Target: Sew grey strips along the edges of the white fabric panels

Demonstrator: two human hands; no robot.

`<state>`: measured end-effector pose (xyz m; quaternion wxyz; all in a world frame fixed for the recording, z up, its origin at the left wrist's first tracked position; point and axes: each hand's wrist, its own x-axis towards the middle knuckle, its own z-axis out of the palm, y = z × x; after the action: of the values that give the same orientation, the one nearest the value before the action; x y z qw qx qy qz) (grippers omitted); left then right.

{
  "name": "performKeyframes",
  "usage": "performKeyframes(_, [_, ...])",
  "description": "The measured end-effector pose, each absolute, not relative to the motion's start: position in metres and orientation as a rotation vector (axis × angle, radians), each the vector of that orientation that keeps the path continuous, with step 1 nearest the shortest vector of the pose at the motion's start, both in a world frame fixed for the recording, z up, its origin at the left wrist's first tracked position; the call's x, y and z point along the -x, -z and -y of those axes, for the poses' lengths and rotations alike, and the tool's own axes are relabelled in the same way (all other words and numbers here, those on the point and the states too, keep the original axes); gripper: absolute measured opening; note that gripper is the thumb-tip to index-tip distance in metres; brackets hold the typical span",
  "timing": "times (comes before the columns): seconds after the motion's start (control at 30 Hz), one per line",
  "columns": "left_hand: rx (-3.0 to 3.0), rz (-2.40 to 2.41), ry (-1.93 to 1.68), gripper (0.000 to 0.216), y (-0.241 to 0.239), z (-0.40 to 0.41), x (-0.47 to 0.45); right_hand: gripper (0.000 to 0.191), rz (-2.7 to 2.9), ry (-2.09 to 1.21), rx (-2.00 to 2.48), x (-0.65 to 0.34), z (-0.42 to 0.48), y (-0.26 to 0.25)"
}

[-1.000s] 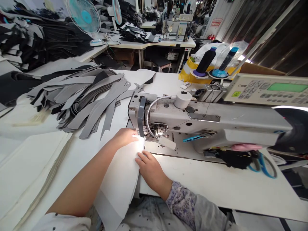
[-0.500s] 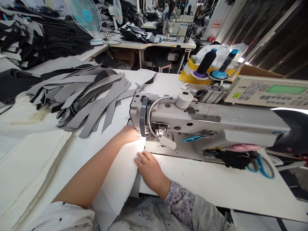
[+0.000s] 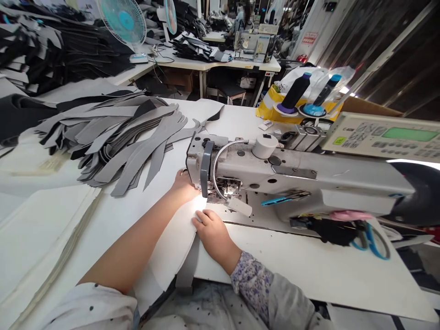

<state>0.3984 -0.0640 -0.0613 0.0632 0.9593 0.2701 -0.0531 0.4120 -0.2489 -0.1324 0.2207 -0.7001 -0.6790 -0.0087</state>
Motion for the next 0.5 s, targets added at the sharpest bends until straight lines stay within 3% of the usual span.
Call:
performKeyframes(0.13, [-2.901, -0.841, -0.039, 0.02, 0.054, 0.098, -0.344, 0.02, 1.774, 0.031, 1.884, -0.417, 0.246, 0.136])
performKeyframes(0.27, [-2.732, -0.871, 0.174, 0.034, 0.045, 0.15, -0.288, 0.014, 1.706, 0.026, 1.83, -0.423, 0.243, 0.137])
performKeyframes(0.4, [-2.747, -0.934, 0.387, 0.021, 0.044, 0.178, -0.273, 0.012, 1.67, 0.018, 1.863, -0.418, 0.247, 0.126])
performKeyframes(0.5, [-2.73, -0.923, 0.475, 0.028, 0.044, 0.179, -0.275, 0.01, 1.665, -0.033, 1.987, -0.4, 0.269, 0.115])
